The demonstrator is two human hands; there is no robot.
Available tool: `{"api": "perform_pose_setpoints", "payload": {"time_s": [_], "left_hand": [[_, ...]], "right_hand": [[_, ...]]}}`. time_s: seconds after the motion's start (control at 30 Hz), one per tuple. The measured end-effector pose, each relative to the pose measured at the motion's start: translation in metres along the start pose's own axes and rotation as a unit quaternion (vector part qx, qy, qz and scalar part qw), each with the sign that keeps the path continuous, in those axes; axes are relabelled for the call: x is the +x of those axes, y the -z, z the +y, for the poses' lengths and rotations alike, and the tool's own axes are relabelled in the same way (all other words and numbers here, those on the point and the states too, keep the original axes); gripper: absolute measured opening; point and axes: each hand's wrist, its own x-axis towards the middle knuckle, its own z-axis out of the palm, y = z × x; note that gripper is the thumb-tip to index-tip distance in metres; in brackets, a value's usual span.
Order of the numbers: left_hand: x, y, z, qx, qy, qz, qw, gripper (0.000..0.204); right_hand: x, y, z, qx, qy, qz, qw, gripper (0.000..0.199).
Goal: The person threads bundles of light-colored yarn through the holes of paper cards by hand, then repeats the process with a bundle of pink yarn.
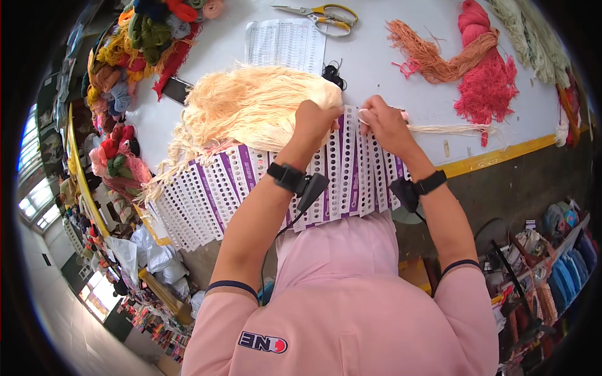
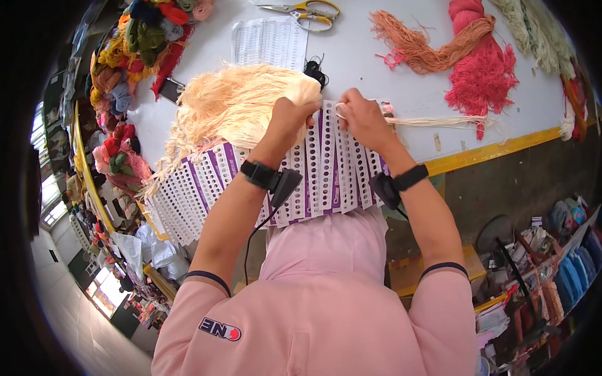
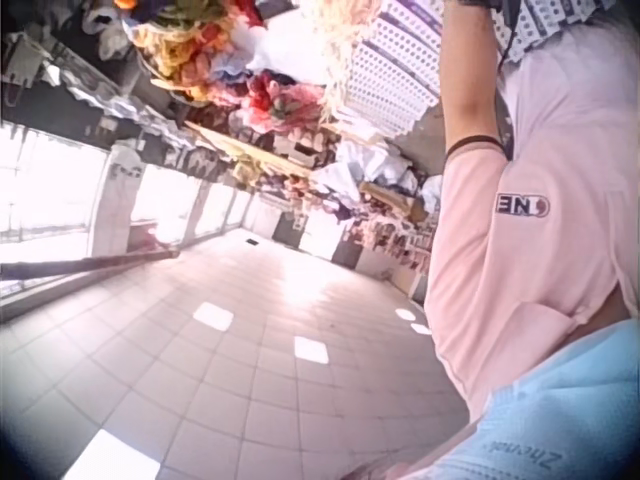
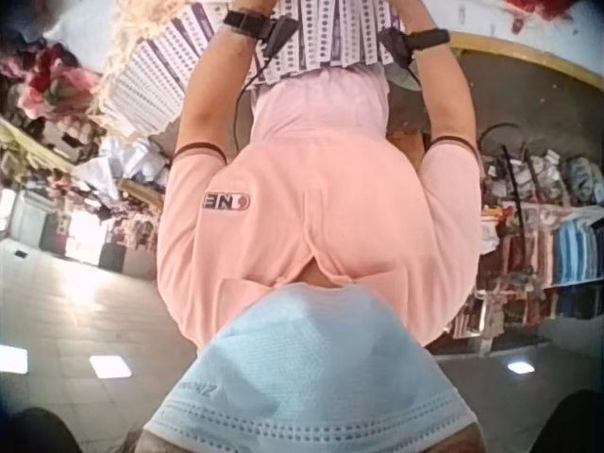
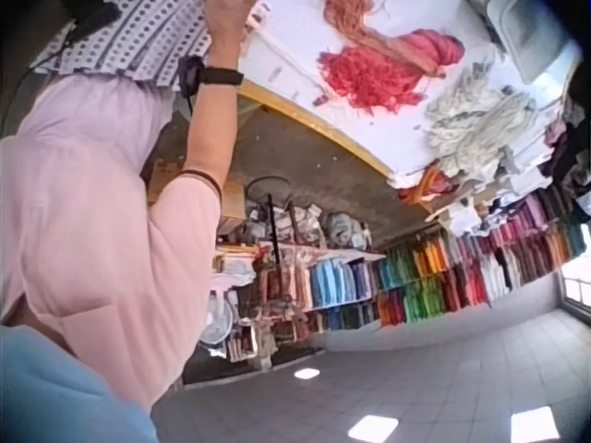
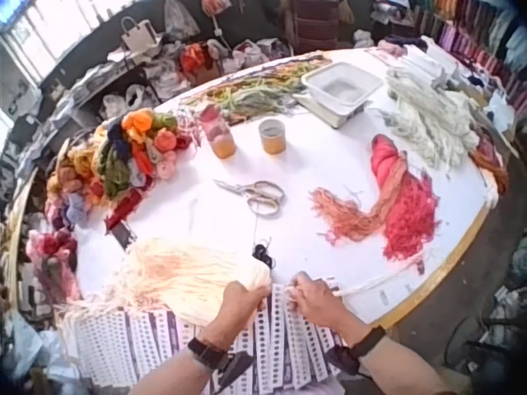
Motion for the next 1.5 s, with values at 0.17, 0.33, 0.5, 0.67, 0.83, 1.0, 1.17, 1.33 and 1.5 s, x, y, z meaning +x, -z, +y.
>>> {"api": "perform_pose_setpoints", "payload": {"time_s": [0.17,0.33,0.5,0.67,0.83,1.0,1.17,1.33,1.5], "left_hand": [[0.006,-0.012,-0.005,0.067,-0.017,0.009,0.998,0.012],[-0.004,-0.003,-0.006,-0.051,-0.015,-0.067,0.996,0.006],[-0.004,-0.002,-0.001,0.005,-0.038,-0.100,0.994,0.007],[-0.006,-0.001,-0.003,0.020,-0.047,-0.091,0.995,0.009],[-0.009,0.008,0.002,-0.058,-0.006,-0.148,0.987,0.009],[-0.011,0.004,0.002,-0.124,-0.016,-0.143,0.982,0.012],[-0.016,0.018,0.003,-0.309,-0.006,-0.173,0.935,0.016],[-0.033,0.027,0.014,-0.125,0.033,-0.240,0.962,0.017],[-0.046,0.015,-0.002,0.116,-0.280,-0.205,0.931,0.023]], "right_hand": [[0.014,0.000,0.011,-0.015,0.037,-0.039,0.998,0.008],[0.017,-0.002,0.007,-0.031,0.041,-0.082,0.995,0.009],[0.021,-0.004,0.005,-0.169,0.136,-0.036,0.976,0.011],[0.025,0.012,-0.010,-0.087,0.031,-0.132,0.987,0.014],[0.018,0.021,-0.007,-0.010,-0.008,-0.167,0.986,0.016],[0.012,0.018,-0.008,0.003,-0.019,-0.149,0.989,0.015],[0.009,0.019,-0.006,0.022,0.001,-0.141,0.990,0.019],[-0.005,0.011,-0.011,-0.032,0.084,-0.102,0.991,0.030],[-0.009,0.016,-0.031,0.007,0.061,-0.145,0.988,0.033]]}}
